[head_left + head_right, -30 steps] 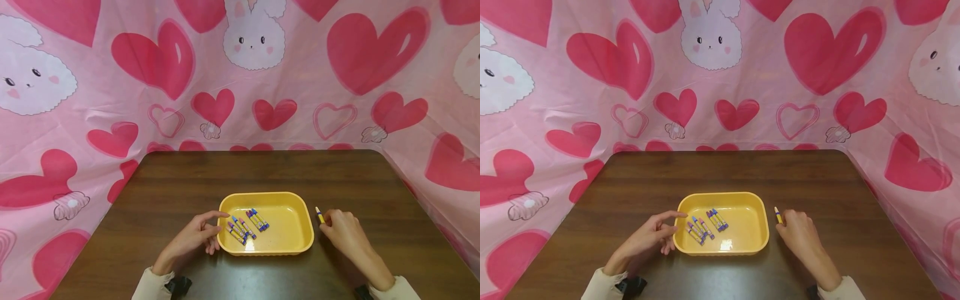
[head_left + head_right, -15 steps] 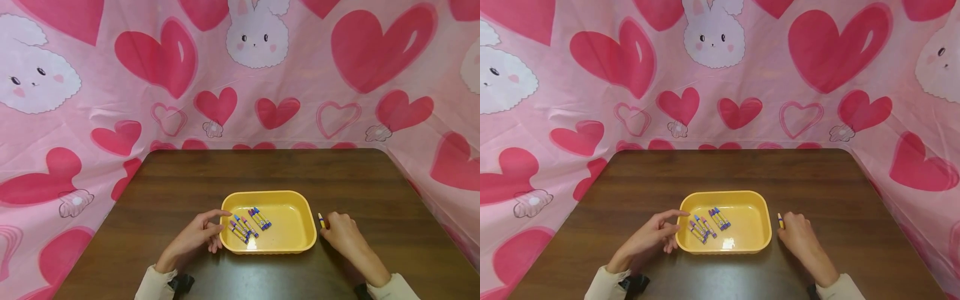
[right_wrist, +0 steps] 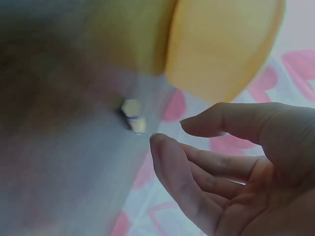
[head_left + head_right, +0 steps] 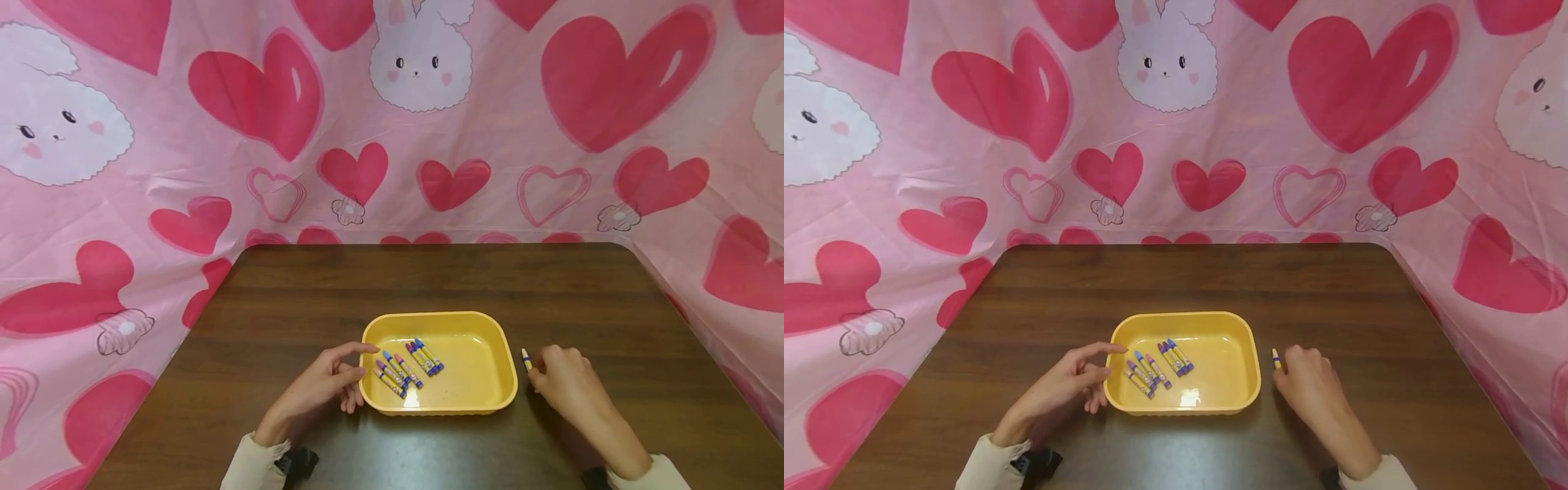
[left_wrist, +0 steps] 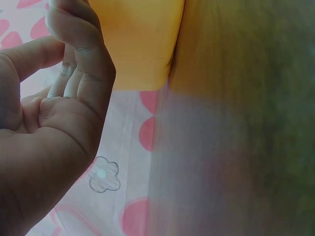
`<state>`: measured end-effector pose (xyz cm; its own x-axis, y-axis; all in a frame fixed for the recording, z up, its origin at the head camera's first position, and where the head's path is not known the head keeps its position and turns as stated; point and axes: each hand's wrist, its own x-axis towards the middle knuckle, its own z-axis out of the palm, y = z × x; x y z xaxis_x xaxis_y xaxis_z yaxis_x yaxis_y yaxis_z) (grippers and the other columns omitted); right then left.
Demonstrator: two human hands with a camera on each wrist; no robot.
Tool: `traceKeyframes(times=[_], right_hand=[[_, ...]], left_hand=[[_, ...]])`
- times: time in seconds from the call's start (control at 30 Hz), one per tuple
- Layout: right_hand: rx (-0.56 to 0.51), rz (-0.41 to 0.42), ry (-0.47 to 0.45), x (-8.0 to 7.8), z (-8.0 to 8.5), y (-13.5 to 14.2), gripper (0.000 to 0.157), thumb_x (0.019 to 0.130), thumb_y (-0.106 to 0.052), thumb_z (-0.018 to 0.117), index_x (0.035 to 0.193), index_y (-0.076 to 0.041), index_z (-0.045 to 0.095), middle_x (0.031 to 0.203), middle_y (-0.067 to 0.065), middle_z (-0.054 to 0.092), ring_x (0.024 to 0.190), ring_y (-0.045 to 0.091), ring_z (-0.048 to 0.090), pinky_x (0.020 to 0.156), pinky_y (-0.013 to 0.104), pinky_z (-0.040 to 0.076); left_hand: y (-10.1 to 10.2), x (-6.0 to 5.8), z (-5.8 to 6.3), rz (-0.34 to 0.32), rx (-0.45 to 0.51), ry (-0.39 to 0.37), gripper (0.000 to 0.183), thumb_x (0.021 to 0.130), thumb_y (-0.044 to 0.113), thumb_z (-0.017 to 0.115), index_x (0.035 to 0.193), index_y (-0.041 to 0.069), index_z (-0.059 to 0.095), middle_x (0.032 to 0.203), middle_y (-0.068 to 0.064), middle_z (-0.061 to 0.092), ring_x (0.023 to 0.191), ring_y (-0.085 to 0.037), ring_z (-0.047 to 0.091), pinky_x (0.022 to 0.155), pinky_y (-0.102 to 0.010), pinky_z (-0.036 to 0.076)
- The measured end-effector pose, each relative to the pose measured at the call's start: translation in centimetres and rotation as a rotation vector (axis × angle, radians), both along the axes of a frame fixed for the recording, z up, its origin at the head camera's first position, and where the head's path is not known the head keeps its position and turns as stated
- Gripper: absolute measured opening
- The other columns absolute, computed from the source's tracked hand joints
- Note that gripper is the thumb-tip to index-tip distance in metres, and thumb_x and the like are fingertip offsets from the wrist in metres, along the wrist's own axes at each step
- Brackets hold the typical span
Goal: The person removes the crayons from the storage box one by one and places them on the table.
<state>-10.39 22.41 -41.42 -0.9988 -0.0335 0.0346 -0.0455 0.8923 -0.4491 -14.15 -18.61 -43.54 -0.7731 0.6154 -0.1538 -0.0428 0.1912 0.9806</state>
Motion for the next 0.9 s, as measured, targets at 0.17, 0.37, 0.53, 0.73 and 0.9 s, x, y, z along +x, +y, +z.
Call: traceKeyframes(times=[0.17, 0.37, 0.53, 0.73, 0.9], right_hand=[[0.035, 0.007, 0.119, 0.2, 1.2, -0.5, 0.017, 0.081, -0.005, 0.067, 0.067, -0.011, 0.059, 0.059, -0.002, 0.05, 0.052, 0.017, 0.045, 0.047, 0.032, 0.036], [0.036, 0.017, 0.205, 0.5, 2.5, -1.5, 0.005, 0.082, -0.005, 0.066, 0.078, -0.006, 0.065, 0.06, -0.005, 0.052, 0.053, 0.016, 0.046, 0.047, 0.032, 0.037], [0.046, 0.03, 0.262, 0.5, 3.4, -2.6, 0.005, 0.079, -0.002, 0.064, 0.082, -0.004, 0.069, 0.065, -0.002, 0.056, 0.055, 0.018, 0.047, 0.049, 0.035, 0.041], [0.055, 0.054, 0.308, 0.1, 4.1, -4.1, 0.004, 0.079, -0.003, 0.067, 0.077, -0.006, 0.066, 0.062, -0.001, 0.051, 0.053, 0.018, 0.045, 0.047, 0.033, 0.038], [0.059, 0.068, 0.321, -0.5, 4.5, -5.4, 0.005, 0.079, -0.004, 0.069, 0.083, -0.002, 0.069, 0.068, 0.005, 0.06, 0.056, 0.022, 0.053, 0.049, 0.04, 0.048]], left_hand=[[0.0, 0.1, 0.0, 0.005, 0.004, -0.008, 0.043, 0.102, 0.009, 0.054, 0.143, 0.002, 0.046, 0.078, -0.021, 0.071, 0.055, -0.017, 0.064, 0.052, -0.026, 0.055], [0.0, 0.1, 0.0, 0.009, 0.009, -0.024, 0.044, 0.103, 0.01, 0.054, 0.145, 0.003, 0.044, 0.077, -0.017, 0.072, 0.055, -0.016, 0.064, 0.052, -0.026, 0.055], [0.0, 0.0, -0.1, 0.009, 0.013, -0.021, 0.044, 0.103, 0.011, 0.054, 0.145, 0.003, 0.044, 0.077, -0.018, 0.072, 0.055, -0.016, 0.064, 0.052, -0.026, 0.055], [0.0, 0.0, -0.1, 0.015, 0.02, -0.024, 0.044, 0.103, 0.01, 0.054, 0.145, 0.004, 0.044, 0.077, -0.019, 0.071, 0.055, -0.017, 0.063, 0.052, -0.027, 0.055], [0.1, 0.1, -0.1, 0.006, 0.036, -0.025, 0.044, 0.102, 0.007, 0.053, 0.145, 0.002, 0.043, 0.075, -0.017, 0.071, 0.054, -0.016, 0.063, 0.052, -0.026, 0.055]])
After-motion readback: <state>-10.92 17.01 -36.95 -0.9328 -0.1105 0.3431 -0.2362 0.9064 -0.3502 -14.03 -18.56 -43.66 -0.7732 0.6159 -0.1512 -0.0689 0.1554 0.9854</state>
